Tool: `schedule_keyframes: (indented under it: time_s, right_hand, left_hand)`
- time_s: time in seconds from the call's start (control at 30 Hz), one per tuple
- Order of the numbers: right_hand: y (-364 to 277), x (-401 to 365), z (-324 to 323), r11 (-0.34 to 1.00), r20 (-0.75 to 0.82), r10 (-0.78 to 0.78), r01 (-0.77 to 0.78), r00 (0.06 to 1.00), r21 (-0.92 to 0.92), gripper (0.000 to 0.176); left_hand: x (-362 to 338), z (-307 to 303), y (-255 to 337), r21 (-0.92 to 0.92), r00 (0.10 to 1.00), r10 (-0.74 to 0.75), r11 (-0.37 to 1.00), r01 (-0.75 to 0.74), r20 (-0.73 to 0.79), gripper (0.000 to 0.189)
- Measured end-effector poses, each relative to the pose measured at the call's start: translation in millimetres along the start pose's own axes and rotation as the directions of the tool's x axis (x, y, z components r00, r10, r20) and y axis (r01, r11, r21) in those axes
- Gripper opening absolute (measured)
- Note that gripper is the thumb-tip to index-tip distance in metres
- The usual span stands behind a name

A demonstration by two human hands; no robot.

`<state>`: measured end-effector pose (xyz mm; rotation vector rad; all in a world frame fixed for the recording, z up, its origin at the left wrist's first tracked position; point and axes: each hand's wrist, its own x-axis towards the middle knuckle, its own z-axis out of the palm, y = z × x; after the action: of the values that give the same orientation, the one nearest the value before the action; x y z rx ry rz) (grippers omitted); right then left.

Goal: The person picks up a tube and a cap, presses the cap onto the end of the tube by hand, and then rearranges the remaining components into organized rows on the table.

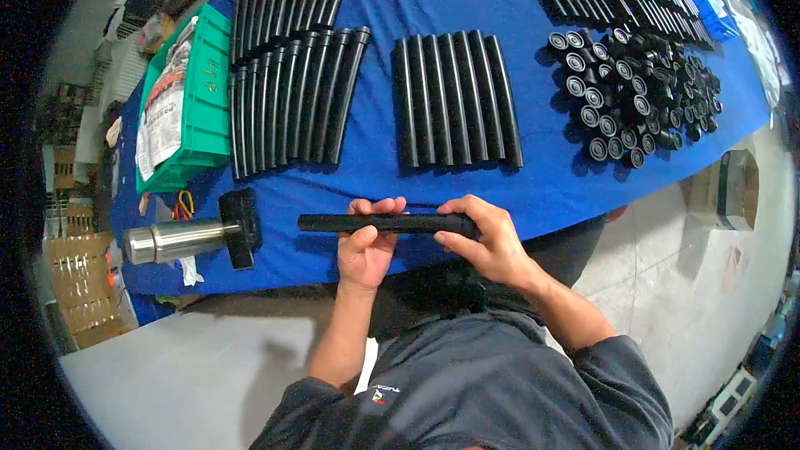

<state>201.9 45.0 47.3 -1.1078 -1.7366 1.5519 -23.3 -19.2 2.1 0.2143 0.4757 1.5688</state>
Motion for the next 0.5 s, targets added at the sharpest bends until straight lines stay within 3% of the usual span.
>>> schedule_keyframes:
  time_s: [0.1, 0.2, 0.23, 0.3, 0.33, 0.37, 0.4, 0.43, 0.47, 0.5]
  right_hand:
    - [4.0, 7.4, 7.6, 0.851, -0.037, -0.476, 0.45, 0.878, -0.269, 0.035]
    - [-1.2, 9.1, 7.8, 0.883, 0.001, -0.41, 0.398, 0.912, -0.25, 0.033]
    - [-9.8, 9.8, 2.0, 0.911, 0.035, -0.349, 0.348, 0.937, -0.221, 0.032]
    - [-10.5, 7.4, 0.8, 0.996, 0.06, 0.038, -0.043, 0.997, 0.074, 0.031]
    - [-10.0, 5.2, 1.1, 0.946, 0.115, 0.228, -0.248, 0.967, 0.21, 0.031]
    - [-6.0, 5.4, 2.7, 0.935, 0.097, 0.261, -0.276, 0.961, 0.224, 0.034]
    - [-3.6, 7.0, 3.8, 0.999, 0.012, 0.005, -0.006, 1.0, 0.041, 0.035]
    - [-1.7, 9.1, 5.2, 0.953, -0.022, -0.265, 0.258, 0.964, -0.157, 0.036]
    - [-0.9, 10.4, 6.5, 0.803, -0.003, -0.516, 0.482, 0.857, -0.349, 0.037]
    - [-1.6, 9.1, 7.4, 0.759, 0.024, -0.549, 0.511, 0.835, -0.403, 0.04]
  left_hand:
    - [3.4, 7.3, 0.4, 0.025, 0.995, -0.097, 0.995, 0.097, -0.023, 0.034]
    - [6.0, -3.4, -1.6, 0.018, 0.997, -0.057, 0.998, 0.056, 0.045, 0.034]
    - [5.4, -4.1, -1.5, 0.026, 0.997, -0.06, 0.998, 0.059, 0.047, 0.035]
    - [3.9, -2.4, -1.3, 0.04, 0.997, -0.067, 0.997, 0.065, 0.049, 0.035]
    - [3.7, 0.1, -1.8, 0.053, 0.997, -0.065, 0.997, 0.064, 0.035, 0.035]
    - [4.3, 3.9, -2.1, 0.065, 0.998, -0.061, 0.996, 0.06, 0.022, 0.034]
    - [5.2, 5.8, -2.0, 0.079, 0.998, -0.055, 0.995, 0.054, 0.008, 0.034]
    - [6.2, 4.4, -1.3, 0.054, 0.997, -0.072, 0.996, 0.071, 0.007, 0.034]
    - [6.6, 2.1, -0.7, 0.029, 0.996, -0.089, 0.996, 0.089, 0.004, 0.034]
    - [6.0, 1.2, -0.1, 0.003, 0.994, -0.109, 0.994, 0.109, 0.001, 0.034]
